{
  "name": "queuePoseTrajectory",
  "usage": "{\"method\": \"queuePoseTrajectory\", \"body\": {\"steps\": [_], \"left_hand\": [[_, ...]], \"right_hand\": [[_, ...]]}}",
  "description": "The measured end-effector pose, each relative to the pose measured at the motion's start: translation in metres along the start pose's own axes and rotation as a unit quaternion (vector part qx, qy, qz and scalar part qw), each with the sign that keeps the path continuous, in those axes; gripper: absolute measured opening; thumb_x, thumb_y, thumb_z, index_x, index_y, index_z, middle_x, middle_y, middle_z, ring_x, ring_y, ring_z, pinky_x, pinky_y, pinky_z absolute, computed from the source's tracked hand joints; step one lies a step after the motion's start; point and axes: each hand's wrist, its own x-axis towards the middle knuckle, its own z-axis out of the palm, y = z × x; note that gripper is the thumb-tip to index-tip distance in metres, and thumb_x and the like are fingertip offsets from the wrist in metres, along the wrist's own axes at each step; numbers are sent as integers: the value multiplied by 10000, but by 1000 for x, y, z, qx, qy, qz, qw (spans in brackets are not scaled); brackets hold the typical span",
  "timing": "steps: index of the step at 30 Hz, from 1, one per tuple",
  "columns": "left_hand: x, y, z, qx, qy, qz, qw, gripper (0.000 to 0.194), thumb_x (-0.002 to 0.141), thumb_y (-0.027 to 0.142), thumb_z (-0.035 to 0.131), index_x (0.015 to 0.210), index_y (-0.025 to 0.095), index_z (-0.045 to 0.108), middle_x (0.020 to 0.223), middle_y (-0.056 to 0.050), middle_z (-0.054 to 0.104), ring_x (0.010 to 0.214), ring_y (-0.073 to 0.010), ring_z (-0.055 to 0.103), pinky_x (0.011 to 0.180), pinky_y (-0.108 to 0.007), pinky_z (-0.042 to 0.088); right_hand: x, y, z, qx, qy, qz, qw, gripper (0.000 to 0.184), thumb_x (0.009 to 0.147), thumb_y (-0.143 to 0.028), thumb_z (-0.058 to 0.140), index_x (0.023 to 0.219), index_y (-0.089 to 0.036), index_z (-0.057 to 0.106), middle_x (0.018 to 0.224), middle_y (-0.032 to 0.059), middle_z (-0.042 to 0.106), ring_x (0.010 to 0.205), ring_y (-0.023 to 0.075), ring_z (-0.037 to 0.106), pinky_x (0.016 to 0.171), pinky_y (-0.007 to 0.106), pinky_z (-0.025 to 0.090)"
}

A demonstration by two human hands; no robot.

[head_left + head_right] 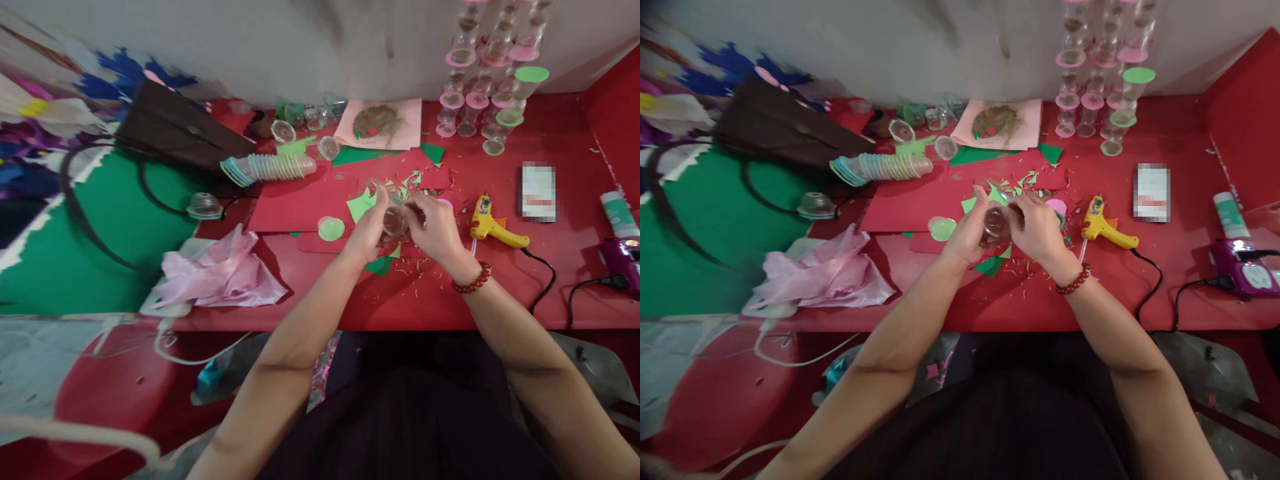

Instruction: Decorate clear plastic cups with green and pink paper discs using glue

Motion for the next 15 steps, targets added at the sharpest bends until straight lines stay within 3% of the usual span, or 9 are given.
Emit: {"method": "queuePoseTrajectory", "body": {"steps": [3, 8, 15], "left_hand": [[-1, 1, 0, -1, -6, 7, 1000, 819, 800, 1028, 398, 709, 224, 524, 560, 17, 473, 383, -59, 330, 372, -234, 156], [-7, 1, 2, 0, -50, 69, 996, 652, 779, 837, 758, 789, 231, 520, 640, 45, 469, 440, -53, 324, 394, -237, 190], [-8, -11, 7, 33, -15, 194, 980, 489, 979, 663, 635, 805, 244, 454, 675, 52, 381, 526, -89, 290, 449, -247, 257]], "right_hand": [[0, -1, -2, 1, 1, 0, 1000, 143, 877, -104, 586, 880, -207, 685, 849, 63, 744, 752, 194, 638, 737, 324, 489], [0, -2, -3, 32, 37, 70, 996, 186, 888, -108, 550, 788, -223, 656, 762, 36, 711, 709, 187, 614, 707, 326, 453], [5, -10, -2, 138, 74, 132, 979, 227, 889, -102, 582, 726, -243, 508, 644, -47, 537, 645, 139, 495, 661, 297, 381]]}}
